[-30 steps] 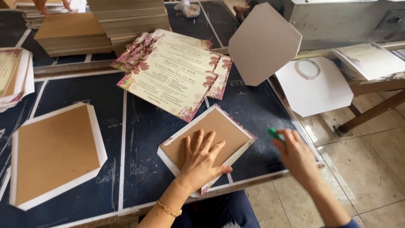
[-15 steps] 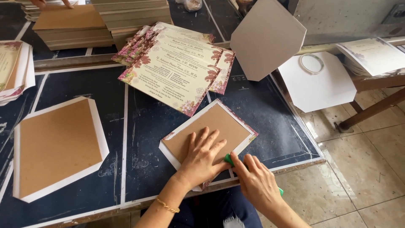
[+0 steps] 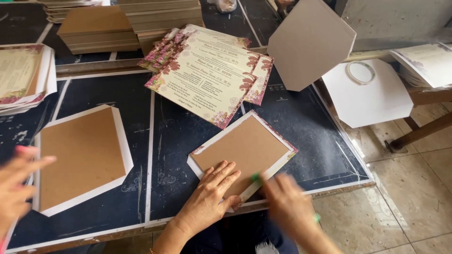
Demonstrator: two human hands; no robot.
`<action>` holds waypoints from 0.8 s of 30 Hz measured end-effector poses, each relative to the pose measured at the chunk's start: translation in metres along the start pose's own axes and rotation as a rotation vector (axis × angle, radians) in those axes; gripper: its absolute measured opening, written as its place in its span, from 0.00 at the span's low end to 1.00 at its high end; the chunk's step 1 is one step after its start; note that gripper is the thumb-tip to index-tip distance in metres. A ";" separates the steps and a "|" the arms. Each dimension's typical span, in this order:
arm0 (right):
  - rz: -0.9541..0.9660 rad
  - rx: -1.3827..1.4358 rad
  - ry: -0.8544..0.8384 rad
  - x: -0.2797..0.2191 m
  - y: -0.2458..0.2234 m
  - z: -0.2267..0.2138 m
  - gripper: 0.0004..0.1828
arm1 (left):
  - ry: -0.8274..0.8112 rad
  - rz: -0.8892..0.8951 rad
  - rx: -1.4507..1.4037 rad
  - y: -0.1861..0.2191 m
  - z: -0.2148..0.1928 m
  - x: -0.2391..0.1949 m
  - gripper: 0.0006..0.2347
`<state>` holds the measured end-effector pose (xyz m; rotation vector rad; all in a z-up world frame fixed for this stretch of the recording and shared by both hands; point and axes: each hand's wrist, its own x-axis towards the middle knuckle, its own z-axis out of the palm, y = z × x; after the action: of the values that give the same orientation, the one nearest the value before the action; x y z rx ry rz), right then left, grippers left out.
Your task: Assembling invitation cards by applying adhesive to the edges and mounting them onto cardboard backings.
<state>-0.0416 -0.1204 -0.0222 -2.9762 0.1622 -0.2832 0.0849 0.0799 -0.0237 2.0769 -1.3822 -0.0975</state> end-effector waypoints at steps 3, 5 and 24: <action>0.336 -0.174 0.062 0.027 0.044 -0.008 0.19 | 0.005 -0.036 -0.039 0.001 0.000 0.004 0.20; 0.423 -0.237 0.045 0.029 0.033 -0.004 0.23 | 0.048 -0.026 0.040 -0.002 0.005 0.004 0.18; -0.308 -0.163 0.321 -0.072 0.078 0.019 0.16 | 0.065 -0.140 -0.115 0.014 -0.003 -0.015 0.15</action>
<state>-0.1153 -0.1854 -0.0661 -3.0866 -0.2552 -0.8211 0.0675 0.0906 -0.0181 2.0601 -1.1649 -0.1630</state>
